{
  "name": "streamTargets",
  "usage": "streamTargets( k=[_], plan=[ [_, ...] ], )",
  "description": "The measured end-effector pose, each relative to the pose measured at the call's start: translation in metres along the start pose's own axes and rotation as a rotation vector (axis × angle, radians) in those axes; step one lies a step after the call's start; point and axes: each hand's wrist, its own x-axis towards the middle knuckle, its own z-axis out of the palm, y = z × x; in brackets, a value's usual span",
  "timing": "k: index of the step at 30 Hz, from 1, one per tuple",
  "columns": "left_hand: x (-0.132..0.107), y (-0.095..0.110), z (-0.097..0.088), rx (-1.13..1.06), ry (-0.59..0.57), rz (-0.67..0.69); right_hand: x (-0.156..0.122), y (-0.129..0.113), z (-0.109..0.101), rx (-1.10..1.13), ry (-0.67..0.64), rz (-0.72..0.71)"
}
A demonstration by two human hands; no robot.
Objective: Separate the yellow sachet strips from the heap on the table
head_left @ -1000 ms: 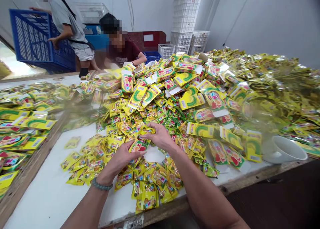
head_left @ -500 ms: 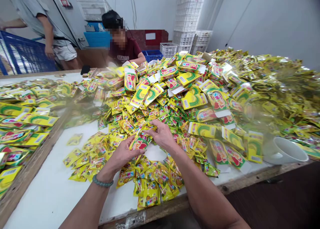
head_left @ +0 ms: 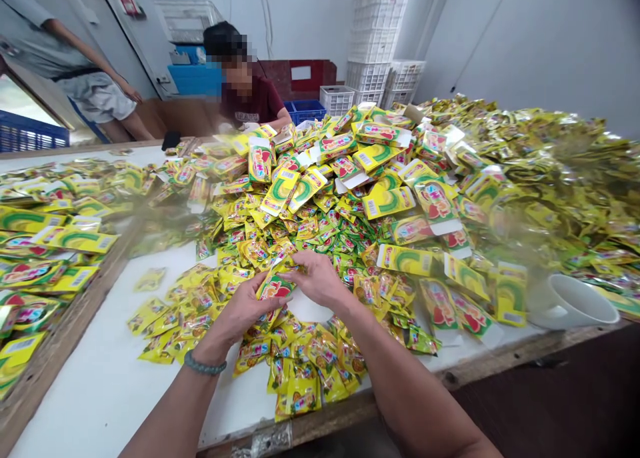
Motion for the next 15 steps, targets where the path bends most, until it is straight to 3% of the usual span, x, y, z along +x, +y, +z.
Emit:
streamTargets(
  k=[2,5,7,15],
  plan=[
    [0.0009,-0.001,-0.0018,-0.01,-0.026,0.009,-0.0009,-0.0014,-0.0002,0.049,-0.037,-0.017],
    [0.0014,-0.0014,-0.0036,0.026,-0.025,0.019,-0.0008,-0.0029,-0.0009,0.139,0.067,0.036],
    [0.0014,-0.0011,-0.004,0.072,-0.02,0.04,-0.0003,-0.0038,-0.0007,0.086,0.121,0.051],
    [-0.0014,0.0063,-0.0048,0.074,-0.018,0.044,-0.0009,-0.0078,-0.0028,-0.027,0.089,0.12]
  ],
)
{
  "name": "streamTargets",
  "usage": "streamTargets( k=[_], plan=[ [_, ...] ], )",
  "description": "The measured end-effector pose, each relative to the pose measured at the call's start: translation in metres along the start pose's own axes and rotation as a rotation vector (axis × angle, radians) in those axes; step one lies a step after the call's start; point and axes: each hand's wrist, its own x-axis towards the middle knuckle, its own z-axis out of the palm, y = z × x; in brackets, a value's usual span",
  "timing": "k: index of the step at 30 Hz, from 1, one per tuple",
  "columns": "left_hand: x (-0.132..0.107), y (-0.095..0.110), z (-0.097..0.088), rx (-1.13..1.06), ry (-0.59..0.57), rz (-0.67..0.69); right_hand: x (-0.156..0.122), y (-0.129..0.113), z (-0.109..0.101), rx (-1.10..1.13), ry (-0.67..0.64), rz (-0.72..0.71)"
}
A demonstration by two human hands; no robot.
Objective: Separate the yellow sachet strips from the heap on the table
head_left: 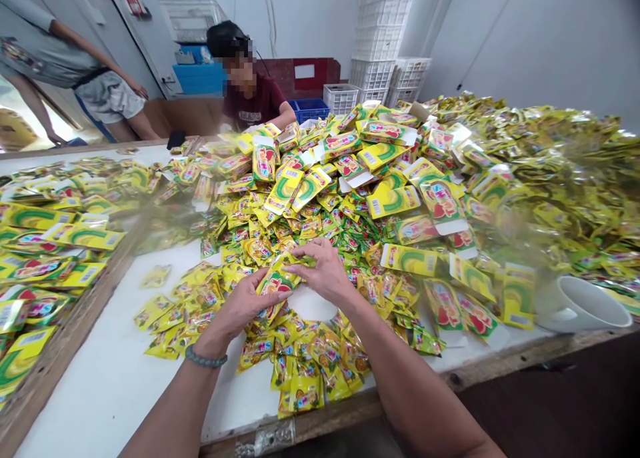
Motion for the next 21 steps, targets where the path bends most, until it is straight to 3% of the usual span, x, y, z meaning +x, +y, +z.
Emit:
streamTargets(
  k=[11,16,21],
  plan=[
    [0.003,-0.004,0.004,0.071,0.026,0.074,-0.003,-0.002,0.009,-0.127,0.068,-0.055],
    [0.004,-0.004,0.003,0.082,0.013,0.1,-0.003,-0.003,0.009,0.006,-0.145,0.05],
    [0.002,-0.005,0.0,0.008,-0.002,0.11,-0.006,-0.013,0.009,0.139,-0.315,0.001]
  ],
)
